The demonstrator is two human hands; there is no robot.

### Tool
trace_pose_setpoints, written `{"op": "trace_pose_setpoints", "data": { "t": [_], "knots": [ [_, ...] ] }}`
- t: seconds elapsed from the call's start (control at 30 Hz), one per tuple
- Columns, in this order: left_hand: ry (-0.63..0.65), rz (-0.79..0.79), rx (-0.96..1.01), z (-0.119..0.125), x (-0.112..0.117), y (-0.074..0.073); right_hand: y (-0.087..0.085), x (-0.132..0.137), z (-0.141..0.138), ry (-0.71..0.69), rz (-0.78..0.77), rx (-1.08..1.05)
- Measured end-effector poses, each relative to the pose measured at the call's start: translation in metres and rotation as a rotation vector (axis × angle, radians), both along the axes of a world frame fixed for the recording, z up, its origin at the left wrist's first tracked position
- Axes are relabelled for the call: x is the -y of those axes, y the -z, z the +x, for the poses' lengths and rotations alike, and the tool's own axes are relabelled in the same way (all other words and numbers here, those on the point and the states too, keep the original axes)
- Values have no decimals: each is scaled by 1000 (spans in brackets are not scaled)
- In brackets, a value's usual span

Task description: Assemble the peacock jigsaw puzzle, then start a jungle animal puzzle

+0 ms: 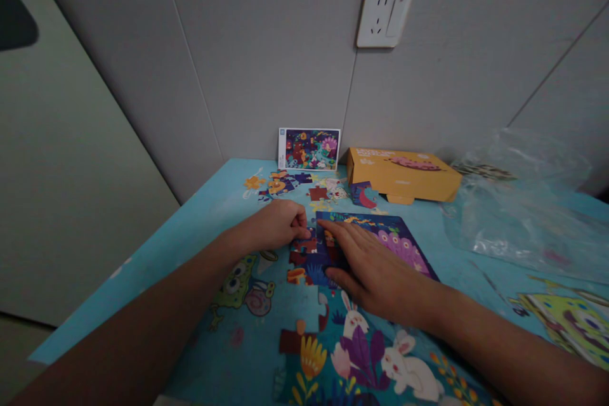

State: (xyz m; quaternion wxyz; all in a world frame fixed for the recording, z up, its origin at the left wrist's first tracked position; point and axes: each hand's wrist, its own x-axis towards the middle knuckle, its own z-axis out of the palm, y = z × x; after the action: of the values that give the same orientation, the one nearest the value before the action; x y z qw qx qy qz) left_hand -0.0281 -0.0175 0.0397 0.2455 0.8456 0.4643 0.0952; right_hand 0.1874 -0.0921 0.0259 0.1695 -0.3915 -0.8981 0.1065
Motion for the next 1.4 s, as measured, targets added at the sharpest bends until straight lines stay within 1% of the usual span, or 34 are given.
{"op": "trace_pose_setpoints", "data": {
  "t": [0.07, 0.17, 0.27, 0.33, 0.43, 0.5, 0.53, 0.6, 0.7, 0.77, 0.9, 1.0, 1.07, 1.13, 1.2, 1.27, 1.3, 1.4],
  "knots": [
    [-5, -9, 6, 0, 0, 0, -1, 1, 0, 2, -7, 9],
    [-35, -70, 70, -1, -1, -1, -2, 1, 0, -1, -8, 13],
    [-102, -86, 124, -4, -6, -4, -2, 1, -1, -2, -6, 15],
    [-138, -89, 117, -8, -8, -9, -2, 0, -1, -3, -7, 18],
    [-115, -173, 84, -14, -8, -16, -2, 0, -1, -5, -8, 24],
    [-77, -229, 57, -18, -8, -18, -2, -1, -1, -5, -8, 26],
    [-70, -233, 46, -19, -8, -18, -2, -1, -1, -5, -9, 26],
    [-100, -189, 39, -20, -11, -16, -2, -1, -1, -5, -10, 26],
    [-215, -51, 53, -20, -17, -10, -2, -1, 0, -8, -10, 24],
    [-261, -8, 48, -19, -20, -6, -1, 0, 1, -12, -6, 25],
    [-222, -62, -15, -15, -18, -5, -1, 0, 1, -17, -4, 39],
    [-198, -78, -23, -16, -16, -9, -1, -1, 2, -24, 0, 49],
    [-188, -86, -27, -21, -17, -14, -1, -1, 2, -27, 3, 52],
    [-238, -44, -78, -30, -20, -19, -1, -2, 2, -27, 0, 53],
    [-371, 69, -210, -40, -23, -23, -2, -2, 2, -30, 0, 50],
    [-458, 109, -344, -47, -24, -26, -2, -2, 2, -31, 1, 51],
    [-471, 94, -388, -49, -24, -26, -2, -2, 2, -31, 2, 55],
    [-443, 19, -446, -49, -21, -26, -2, -2, 2, -29, 1, 67]
  ]
}}
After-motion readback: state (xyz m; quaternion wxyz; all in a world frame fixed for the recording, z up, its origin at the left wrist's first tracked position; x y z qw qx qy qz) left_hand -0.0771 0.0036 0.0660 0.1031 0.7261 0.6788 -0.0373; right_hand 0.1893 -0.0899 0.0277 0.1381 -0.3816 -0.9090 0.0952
